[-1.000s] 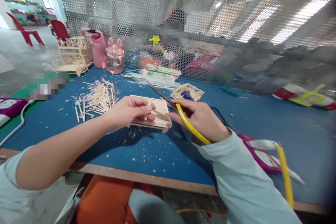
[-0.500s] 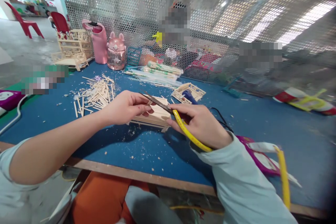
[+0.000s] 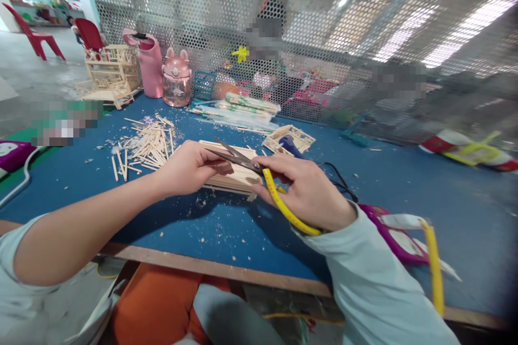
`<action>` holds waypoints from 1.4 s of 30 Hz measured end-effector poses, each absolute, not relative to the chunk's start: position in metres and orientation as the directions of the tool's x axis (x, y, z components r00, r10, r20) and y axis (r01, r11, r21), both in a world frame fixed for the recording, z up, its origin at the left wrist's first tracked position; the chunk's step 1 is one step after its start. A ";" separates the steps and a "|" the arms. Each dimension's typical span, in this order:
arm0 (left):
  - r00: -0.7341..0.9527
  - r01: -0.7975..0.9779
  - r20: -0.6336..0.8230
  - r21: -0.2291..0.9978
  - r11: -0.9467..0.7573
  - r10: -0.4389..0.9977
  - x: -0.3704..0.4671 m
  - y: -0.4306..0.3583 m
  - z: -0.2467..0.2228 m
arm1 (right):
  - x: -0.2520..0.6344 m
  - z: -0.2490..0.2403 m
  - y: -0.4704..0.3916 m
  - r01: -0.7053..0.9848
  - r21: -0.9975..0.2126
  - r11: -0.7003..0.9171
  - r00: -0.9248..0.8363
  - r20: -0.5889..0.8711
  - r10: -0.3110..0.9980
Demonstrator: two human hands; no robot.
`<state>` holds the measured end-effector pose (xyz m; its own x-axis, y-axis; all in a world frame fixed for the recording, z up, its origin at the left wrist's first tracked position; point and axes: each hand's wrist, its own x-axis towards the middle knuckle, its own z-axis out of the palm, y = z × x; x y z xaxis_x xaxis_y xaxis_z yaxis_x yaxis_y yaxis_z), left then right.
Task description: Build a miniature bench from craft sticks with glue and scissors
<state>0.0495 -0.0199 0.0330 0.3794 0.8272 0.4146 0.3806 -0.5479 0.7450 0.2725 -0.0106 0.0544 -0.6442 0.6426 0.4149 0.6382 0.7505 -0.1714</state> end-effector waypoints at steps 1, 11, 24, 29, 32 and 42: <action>0.381 0.370 0.422 0.746 -0.554 0.823 0.050 -0.020 0.032 | 0.272 0.054 -0.011 0.642 -0.164 0.749 -0.643 0.418 0.642; 0.383 0.254 0.414 0.812 -0.525 0.826 0.054 -0.026 0.036 | 0.270 0.053 -0.012 0.604 -0.180 0.777 -0.680 0.392 0.620; 0.384 0.268 0.448 0.783 -0.561 0.807 0.055 -0.026 0.034 | 0.269 0.052 -0.011 0.556 -0.206 0.805 -0.696 0.413 0.587; 0.409 0.295 0.421 0.778 -0.554 0.810 0.055 -0.027 0.039 | 0.269 0.050 -0.009 0.546 -0.188 0.817 -0.709 0.416 0.570; 0.449 0.264 0.411 0.787 -0.558 0.793 0.054 -0.026 0.039 | 0.270 0.049 -0.007 0.536 -0.174 0.826 -0.723 0.411 0.555; 0.530 0.230 0.403 0.778 -0.584 0.746 0.050 -0.024 0.038 | 0.266 0.051 -0.010 0.532 -0.127 0.838 -0.731 0.431 0.529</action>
